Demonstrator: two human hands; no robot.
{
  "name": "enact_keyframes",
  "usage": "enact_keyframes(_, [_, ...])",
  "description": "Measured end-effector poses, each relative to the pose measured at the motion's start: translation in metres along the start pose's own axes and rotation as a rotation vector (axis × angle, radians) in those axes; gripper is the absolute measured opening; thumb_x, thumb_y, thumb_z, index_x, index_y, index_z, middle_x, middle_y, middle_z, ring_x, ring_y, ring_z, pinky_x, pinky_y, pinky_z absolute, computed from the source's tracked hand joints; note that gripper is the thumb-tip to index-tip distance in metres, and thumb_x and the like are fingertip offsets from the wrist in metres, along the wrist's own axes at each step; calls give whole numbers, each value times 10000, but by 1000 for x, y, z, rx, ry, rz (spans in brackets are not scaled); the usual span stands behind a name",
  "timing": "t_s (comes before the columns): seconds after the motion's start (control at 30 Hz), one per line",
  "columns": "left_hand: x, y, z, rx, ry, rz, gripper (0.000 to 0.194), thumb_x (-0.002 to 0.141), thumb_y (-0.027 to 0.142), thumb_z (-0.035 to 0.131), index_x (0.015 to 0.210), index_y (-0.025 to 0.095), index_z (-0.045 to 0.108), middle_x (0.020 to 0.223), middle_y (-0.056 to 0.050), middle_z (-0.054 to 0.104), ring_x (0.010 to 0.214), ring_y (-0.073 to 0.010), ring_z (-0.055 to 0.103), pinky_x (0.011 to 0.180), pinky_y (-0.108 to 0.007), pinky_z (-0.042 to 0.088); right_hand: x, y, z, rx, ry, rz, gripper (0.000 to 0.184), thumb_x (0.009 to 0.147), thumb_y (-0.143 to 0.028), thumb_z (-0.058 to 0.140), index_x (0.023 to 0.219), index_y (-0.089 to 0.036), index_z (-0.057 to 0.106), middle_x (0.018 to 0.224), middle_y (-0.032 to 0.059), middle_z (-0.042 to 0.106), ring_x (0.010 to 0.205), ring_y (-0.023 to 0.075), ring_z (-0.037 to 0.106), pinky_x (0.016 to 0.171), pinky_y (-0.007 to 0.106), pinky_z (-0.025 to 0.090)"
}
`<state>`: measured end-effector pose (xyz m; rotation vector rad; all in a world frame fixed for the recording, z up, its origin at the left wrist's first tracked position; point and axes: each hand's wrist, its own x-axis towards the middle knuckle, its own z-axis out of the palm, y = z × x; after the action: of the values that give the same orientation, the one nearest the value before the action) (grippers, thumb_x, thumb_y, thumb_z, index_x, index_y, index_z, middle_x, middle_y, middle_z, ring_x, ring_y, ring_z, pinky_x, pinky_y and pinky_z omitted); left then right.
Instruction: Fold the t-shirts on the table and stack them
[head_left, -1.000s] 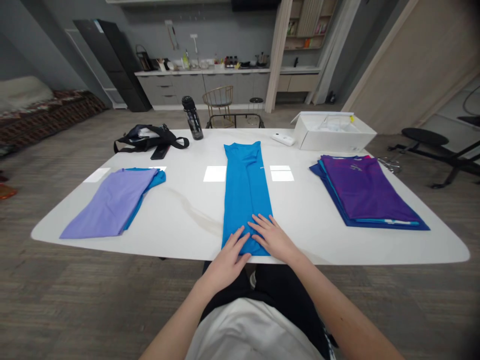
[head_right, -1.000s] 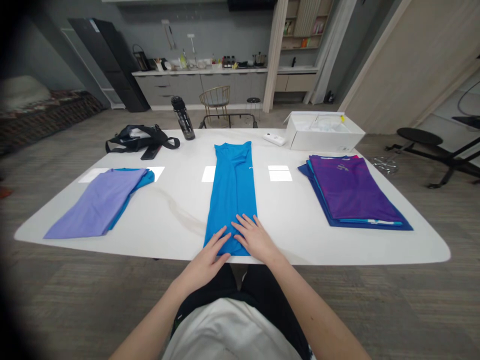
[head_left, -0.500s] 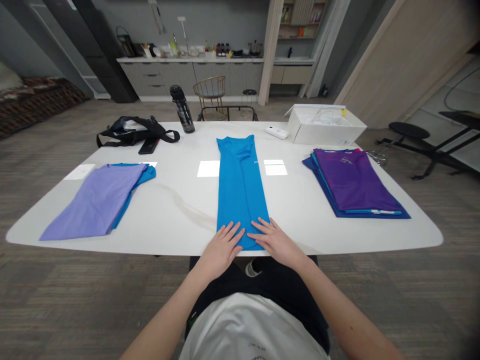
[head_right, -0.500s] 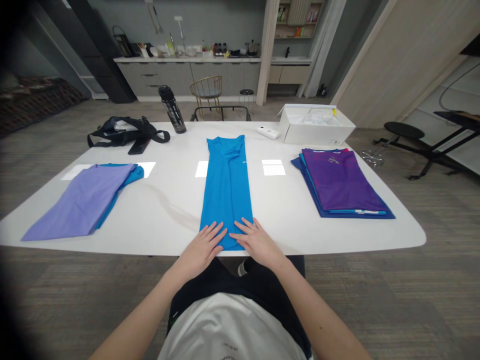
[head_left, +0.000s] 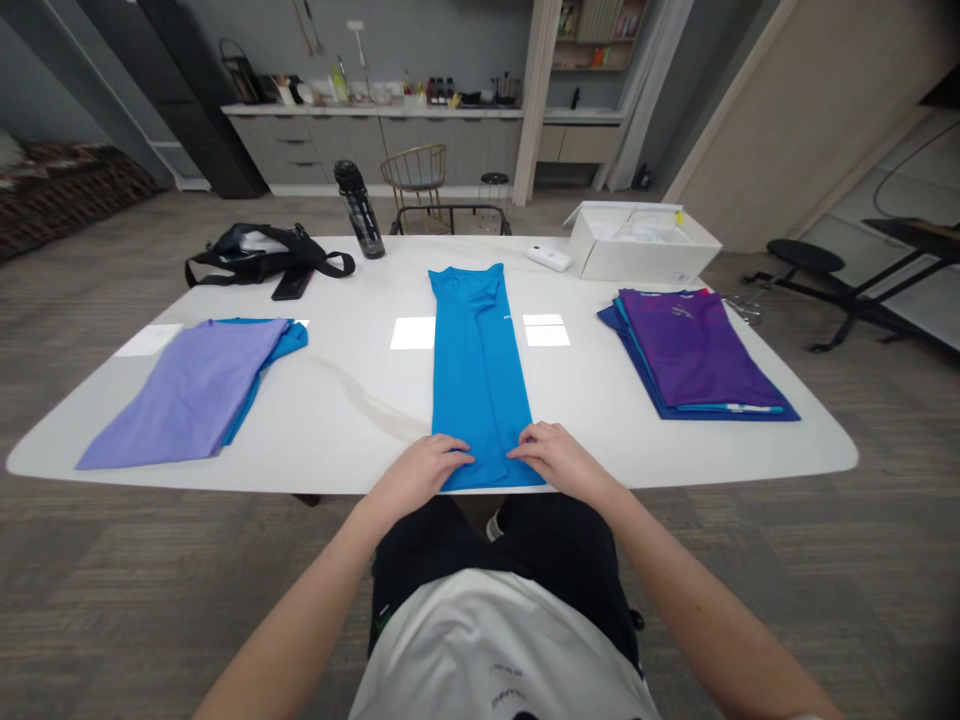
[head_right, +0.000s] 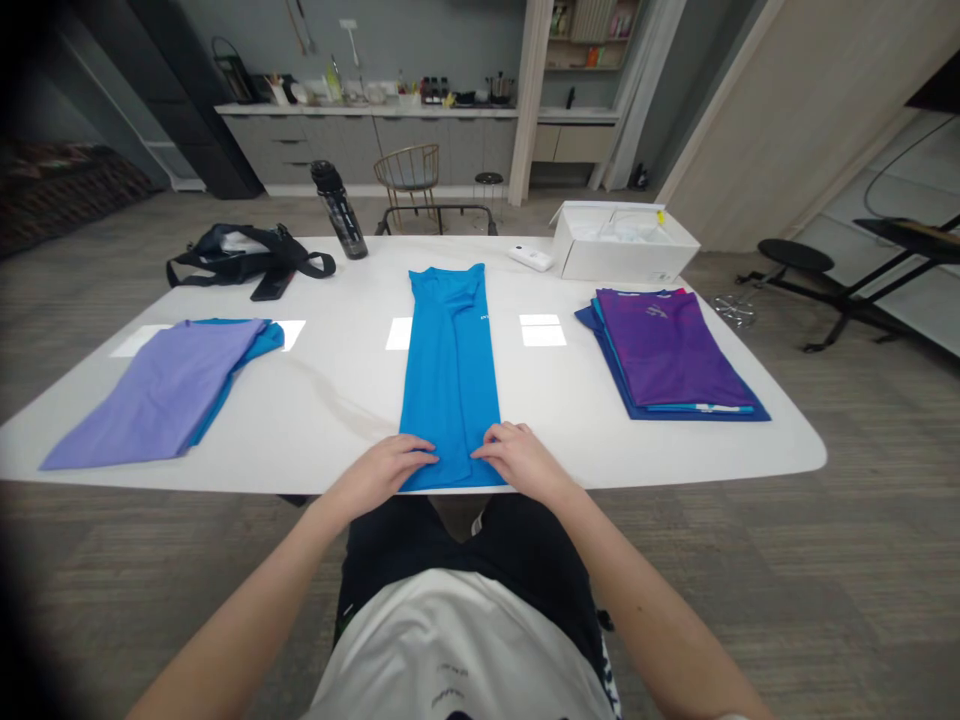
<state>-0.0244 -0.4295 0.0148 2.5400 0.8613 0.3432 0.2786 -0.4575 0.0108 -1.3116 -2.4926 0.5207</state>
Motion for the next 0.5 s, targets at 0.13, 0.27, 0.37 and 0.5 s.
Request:
enact_keyframes(0.13, [-18,-32,-6,-22,-38,33,540,915,42,372,1269,286,697,1397,-28,631,1308,-213,555,1156,-416,414,-11,16,-7,18,-16,0,354,1005,-191,465,1097,-304,788,1186,72,684,1102,232,606,961,398,443])
enact_keyframes(0.27, [-26,-46,-14,-58,-104,91,530,929,65,382,1276,316,694,1439,-15,606,1369,-220,511,1230,-473,297,-22,27,-17,73,-55,1,399,987,-160,442,1104,-322,787,1334,51,653,1229,236,585,1040,416,425])
enact_keyframes(0.37, [-19,-43,-22,-96,-123,117,403,997,192,419,1217,328,729,1387,-41,640,1329,-230,536,1240,-492,258,-23,29,-22,82,-95,8,295,994,-264,521,1072,-340,795,1372,49,627,1267,253,561,1059,425,417])
enact_keyframes(0.5, [-6,-38,-30,-151,-141,112,322,1018,344,459,1088,312,772,1271,-63,678,1238,-211,581,1261,-502,163,-18,24,-23,72,-120,-12,191,961,-335,613,997,-339,801,1390,49,597,1293,276,521,1058,447,400])
